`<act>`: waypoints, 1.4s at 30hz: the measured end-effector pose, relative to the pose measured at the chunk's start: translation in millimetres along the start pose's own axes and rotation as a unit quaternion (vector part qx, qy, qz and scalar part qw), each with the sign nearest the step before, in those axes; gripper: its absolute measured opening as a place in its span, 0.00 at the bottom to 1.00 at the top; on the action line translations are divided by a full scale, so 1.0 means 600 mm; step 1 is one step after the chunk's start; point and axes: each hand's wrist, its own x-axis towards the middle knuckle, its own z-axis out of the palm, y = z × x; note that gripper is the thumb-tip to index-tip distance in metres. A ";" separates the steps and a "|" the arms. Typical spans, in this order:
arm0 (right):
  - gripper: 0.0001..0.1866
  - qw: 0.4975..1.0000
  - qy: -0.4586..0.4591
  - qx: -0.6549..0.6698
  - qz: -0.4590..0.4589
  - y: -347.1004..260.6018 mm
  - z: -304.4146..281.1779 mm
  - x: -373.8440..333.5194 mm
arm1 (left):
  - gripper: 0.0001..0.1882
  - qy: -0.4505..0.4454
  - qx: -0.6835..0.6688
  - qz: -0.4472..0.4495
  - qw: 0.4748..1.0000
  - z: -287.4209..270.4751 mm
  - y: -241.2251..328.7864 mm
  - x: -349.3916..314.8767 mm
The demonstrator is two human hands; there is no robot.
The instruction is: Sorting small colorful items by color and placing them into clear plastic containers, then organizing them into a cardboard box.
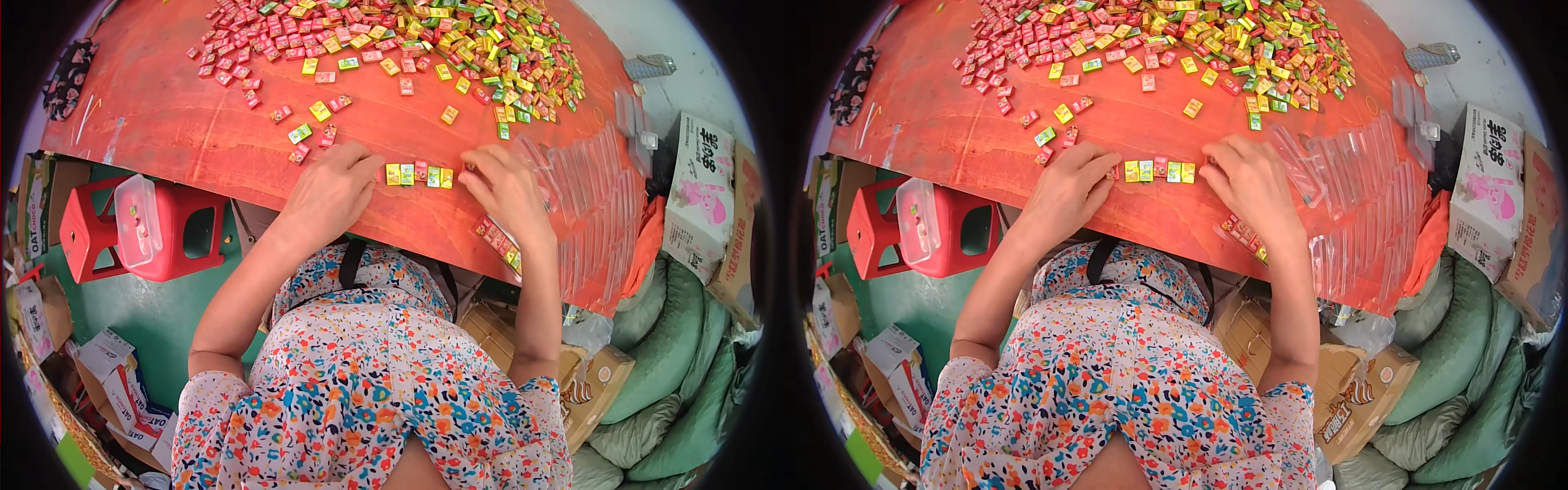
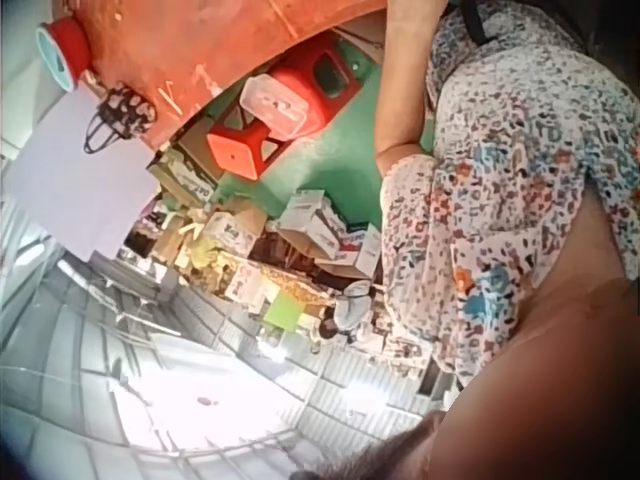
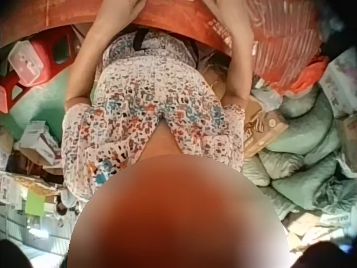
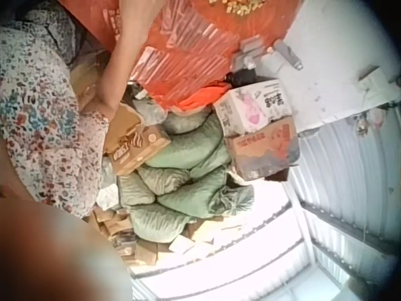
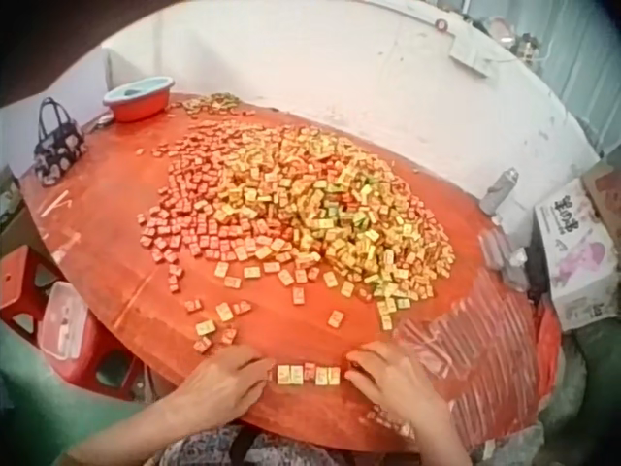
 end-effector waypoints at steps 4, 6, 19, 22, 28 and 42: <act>0.15 0.999 -0.002 -0.025 -0.040 -0.012 0.005 -0.022 | 0.17 -0.002 -0.008 0.010 1.000 0.009 -0.002 0.001; 0.18 0.997 0.007 -0.040 -0.058 -0.006 0.013 -0.026 | 0.21 -0.003 -0.001 0.006 1.000 0.009 0.007 0.008; 0.23 0.999 0.003 0.022 -0.040 -0.012 0.036 -0.022 | 0.25 0.040 0.106 0.091 0.989 0.090 0.019 0.047; 0.23 0.999 0.006 0.029 -0.046 -0.009 0.041 -0.022 | 0.26 0.039 0.089 0.084 0.992 0.091 0.017 0.043; 0.24 0.999 0.008 0.032 -0.023 -0.002 0.017 -0.029 | 0.32 0.028 0.139 0.042 0.989 0.009 0.027 0.016; 0.16 0.999 0.052 -0.012 -0.002 -0.031 0.038 -0.041 | 0.17 -0.062 0.010 0.017 0.998 0.024 0.025 0.055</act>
